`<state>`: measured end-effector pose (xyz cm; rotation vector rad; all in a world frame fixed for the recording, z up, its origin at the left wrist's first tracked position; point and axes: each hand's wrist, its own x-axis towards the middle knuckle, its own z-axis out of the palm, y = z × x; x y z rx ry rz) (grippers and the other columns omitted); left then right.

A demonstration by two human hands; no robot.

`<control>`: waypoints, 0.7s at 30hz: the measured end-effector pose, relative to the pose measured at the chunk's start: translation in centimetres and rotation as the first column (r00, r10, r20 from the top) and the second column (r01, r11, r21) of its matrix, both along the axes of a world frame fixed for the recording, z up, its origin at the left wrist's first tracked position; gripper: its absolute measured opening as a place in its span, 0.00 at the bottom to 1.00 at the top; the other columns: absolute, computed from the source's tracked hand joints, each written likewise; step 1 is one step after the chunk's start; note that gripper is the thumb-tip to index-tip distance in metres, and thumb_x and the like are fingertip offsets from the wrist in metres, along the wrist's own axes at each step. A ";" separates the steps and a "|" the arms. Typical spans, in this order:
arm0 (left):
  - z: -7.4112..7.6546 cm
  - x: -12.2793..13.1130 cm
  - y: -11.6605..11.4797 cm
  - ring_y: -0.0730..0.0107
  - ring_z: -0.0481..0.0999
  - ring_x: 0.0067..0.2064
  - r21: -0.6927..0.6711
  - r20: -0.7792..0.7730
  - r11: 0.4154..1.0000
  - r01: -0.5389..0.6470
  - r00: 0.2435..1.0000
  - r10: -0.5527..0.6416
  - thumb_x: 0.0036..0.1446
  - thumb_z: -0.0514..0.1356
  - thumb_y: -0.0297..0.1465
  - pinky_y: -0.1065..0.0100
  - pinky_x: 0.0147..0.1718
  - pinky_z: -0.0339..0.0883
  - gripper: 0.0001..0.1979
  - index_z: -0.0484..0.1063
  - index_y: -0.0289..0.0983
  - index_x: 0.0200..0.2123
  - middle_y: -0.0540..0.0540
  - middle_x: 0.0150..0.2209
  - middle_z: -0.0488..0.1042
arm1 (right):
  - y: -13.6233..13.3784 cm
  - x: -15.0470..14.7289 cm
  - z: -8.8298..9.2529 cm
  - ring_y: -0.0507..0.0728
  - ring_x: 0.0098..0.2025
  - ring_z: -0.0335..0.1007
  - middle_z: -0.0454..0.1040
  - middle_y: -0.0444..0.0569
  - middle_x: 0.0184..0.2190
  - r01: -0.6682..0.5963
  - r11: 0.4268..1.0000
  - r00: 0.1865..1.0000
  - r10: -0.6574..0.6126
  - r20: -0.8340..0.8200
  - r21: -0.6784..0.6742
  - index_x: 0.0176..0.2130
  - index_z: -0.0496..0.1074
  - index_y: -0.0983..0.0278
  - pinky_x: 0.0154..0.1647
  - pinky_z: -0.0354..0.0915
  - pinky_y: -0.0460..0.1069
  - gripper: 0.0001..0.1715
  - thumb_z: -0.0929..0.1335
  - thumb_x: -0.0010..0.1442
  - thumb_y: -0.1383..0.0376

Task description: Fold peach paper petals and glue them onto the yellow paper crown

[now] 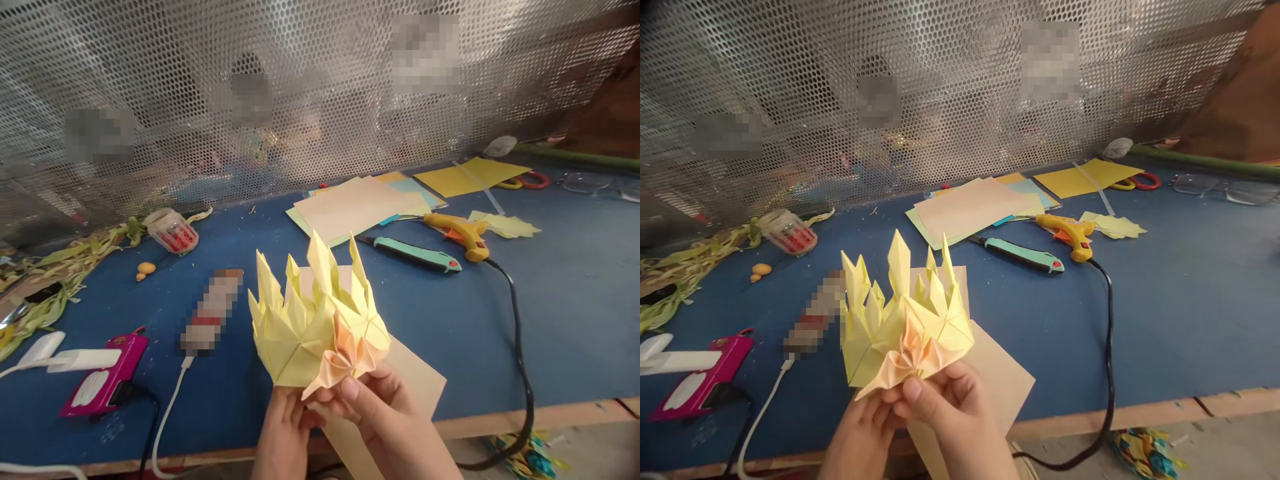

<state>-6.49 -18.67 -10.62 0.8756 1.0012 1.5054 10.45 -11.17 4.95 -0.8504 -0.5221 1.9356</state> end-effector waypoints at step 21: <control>13.1 8.2 5.3 0.53 0.84 0.36 -0.345 0.247 0.903 -0.256 0.903 0.350 0.32 0.80 0.43 0.59 0.40 0.80 0.29 0.81 0.36 0.39 0.44 0.31 0.82 | -1.3 0.7 -1.7 0.51 0.20 0.65 0.74 0.46 0.20 -0.208 0.953 0.866 0.076 0.494 0.219 0.26 0.79 0.63 0.22 0.64 0.45 0.19 0.78 0.50 0.50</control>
